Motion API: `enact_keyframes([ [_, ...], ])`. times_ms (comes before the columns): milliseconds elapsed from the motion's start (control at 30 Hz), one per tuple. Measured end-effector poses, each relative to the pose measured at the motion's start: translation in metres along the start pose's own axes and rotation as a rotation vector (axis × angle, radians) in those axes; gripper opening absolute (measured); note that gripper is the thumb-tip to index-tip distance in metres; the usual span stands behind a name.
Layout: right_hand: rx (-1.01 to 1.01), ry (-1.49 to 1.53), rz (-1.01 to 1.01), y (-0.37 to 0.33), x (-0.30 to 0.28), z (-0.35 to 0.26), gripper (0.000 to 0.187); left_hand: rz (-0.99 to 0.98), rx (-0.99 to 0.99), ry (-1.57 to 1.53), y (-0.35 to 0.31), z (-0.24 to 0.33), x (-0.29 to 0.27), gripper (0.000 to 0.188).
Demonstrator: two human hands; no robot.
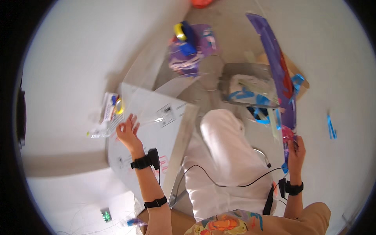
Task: The person is assembling kites by putting them in plastic sleeves, adding ribbons, and using tape.
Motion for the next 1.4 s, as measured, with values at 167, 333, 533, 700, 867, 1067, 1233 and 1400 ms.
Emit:
enact_keyframes([
  [167, -0.142, -0.212, -0.100, -0.021, 0.010, -0.028, 0.015, 0.216, -0.015, 0.232, -0.035, -0.073, -0.211, 0.007],
  [333, -0.305, -0.338, -0.295, -0.043, 0.039, -0.061, 0.016, 0.180, -0.047, 0.717, -0.093, -0.149, -0.310, 0.013],
  [533, -0.483, -0.412, -0.369, -0.066, 0.075, -0.104, 0.017, -0.005, -0.047, 0.848, -0.143, -0.190, -0.313, 0.019],
  [700, -0.526, -0.460, -0.497, -0.081, 0.104, -0.124, 0.017, -0.024, -0.176, 0.807, -0.142, -0.203, -0.317, 0.025],
  [867, -0.559, -0.591, -0.565, -0.092, 0.116, -0.130, 0.019, 0.231, 0.234, 1.110, -0.141, -0.138, -0.296, 0.033],
  [1067, -0.567, -0.552, -0.640, -0.101, 0.127, -0.126, 0.016, -0.076, 0.358, 0.868, -0.147, -0.117, -0.157, 0.057],
  [1233, -0.423, -0.586, -0.671, -0.095, 0.122, -0.111, 0.025, -0.285, 0.067, 1.033, -0.131, -0.151, -0.062, 0.076],
  [1400, -0.343, -0.630, -0.624, -0.090, 0.101, -0.102, 0.023, -0.428, -0.021, 1.109, -0.111, -0.175, -0.022, 0.072],
])
Point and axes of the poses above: each hand's wrist, its own y-axis towards the middle knuckle, its own x-axis out of the palm, z = x × y, the point moved 10 cm from there along y, towards the middle knuckle, and after that the axes turned 3 degrees about y, right-handed, at the moved point
